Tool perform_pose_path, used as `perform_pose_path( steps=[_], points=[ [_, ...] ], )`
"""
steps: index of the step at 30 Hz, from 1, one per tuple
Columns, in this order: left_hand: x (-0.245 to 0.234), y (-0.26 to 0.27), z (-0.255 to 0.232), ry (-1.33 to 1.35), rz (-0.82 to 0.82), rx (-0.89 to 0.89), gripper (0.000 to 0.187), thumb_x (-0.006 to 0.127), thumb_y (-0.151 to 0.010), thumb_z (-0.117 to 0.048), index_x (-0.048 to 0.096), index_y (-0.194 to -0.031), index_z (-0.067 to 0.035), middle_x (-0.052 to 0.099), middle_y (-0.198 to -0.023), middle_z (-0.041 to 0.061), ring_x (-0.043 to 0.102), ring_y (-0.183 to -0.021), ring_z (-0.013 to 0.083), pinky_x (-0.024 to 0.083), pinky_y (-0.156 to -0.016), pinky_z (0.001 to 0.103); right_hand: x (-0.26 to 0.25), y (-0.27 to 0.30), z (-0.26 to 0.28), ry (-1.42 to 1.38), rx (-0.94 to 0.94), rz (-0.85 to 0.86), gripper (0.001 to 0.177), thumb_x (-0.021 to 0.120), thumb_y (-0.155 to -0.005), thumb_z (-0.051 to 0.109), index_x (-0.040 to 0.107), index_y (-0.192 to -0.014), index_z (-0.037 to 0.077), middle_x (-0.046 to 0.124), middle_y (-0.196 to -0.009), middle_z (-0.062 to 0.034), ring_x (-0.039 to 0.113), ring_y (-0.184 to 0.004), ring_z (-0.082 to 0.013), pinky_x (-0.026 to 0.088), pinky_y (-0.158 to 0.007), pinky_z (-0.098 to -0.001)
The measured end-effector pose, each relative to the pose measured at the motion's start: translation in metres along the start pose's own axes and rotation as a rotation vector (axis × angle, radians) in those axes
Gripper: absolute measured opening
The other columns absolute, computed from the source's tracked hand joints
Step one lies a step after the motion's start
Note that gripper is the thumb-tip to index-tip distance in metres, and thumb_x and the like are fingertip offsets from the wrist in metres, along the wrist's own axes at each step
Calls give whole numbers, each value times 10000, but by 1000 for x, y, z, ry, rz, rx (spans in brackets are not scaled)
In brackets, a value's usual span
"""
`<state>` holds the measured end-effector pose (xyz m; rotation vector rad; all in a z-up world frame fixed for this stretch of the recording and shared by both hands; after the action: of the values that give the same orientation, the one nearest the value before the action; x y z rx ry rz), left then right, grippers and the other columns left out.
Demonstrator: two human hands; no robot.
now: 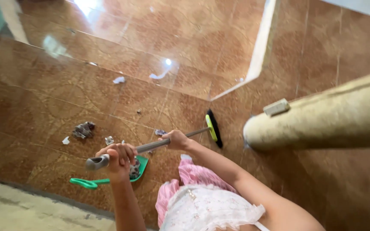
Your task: The person sweeps debris and paper scraps into a dustpan using a broom, moving across the tiled floor and eventually dumping the contents into a small trash bin.
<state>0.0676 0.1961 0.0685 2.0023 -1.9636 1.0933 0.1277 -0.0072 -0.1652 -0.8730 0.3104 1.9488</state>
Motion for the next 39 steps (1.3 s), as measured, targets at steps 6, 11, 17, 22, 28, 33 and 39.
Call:
perform_pose_path(
  steps=[6,11,17,22,28,33,39],
  points=[
    [1,-2,58,-249,10,-165,597,666,-924,-523,673,-814,63,630,-644,80,533,-489,133,421,-455,265,-63,-3,-56,105,-54,48,150,640,-887,220,634,-737,228,667,-703,-74,670,-628,-276,502,-559,-396],
    [51,23,205,-331,228,-210,299,717,-922,-262,670,-809,11,674,-778,99,627,-741,168,508,-652,307,-161,35,-145,274,155,15,273,566,-971,340,641,-776,165,685,-793,-128,682,-742,-332,486,-658,-466],
    [125,64,301,-384,478,-344,146,792,-928,-56,710,-816,-13,703,-867,128,677,-911,211,544,-789,353,-215,93,-213,435,616,89,275,691,-894,378,709,-800,120,710,-912,-161,679,-847,-384,527,-753,-488],
    [112,82,274,-283,282,26,266,882,-829,-138,659,-809,7,757,-936,144,766,-879,228,605,-746,347,-163,106,-190,328,685,125,357,688,-911,391,681,-734,81,683,-828,-197,666,-764,-397,513,-709,-490],
    [-3,64,166,-361,214,-412,259,688,-977,-165,756,-802,15,758,-773,67,665,-632,77,541,-530,252,-72,44,-85,245,382,-15,433,686,-930,396,666,-672,48,662,-748,-233,662,-707,-419,502,-657,-499],
    [-69,43,20,-228,128,-242,557,661,-1022,-348,628,-636,51,761,-746,117,593,-539,82,499,-490,268,35,-4,10,30,102,-111,393,665,-963,378,695,-713,76,700,-754,-195,687,-719,-391,515,-634,-499],
    [-94,30,-103,-311,321,-31,641,652,-1038,-526,619,-612,-48,618,-561,23,629,-483,130,525,-499,300,112,-32,67,144,-229,-34,99,720,-821,315,697,-856,225,723,-788,-81,708,-659,-285,547,-573,-413]
  ],
)
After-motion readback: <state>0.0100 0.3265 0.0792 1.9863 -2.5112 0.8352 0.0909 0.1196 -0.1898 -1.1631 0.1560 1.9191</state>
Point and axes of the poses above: each hand's wrist, its own y-axis away from the middle knuckle, its own x-axis out of the palm, z = x × y, the point moved 6 cm from there along -y, towards the middle knuckle
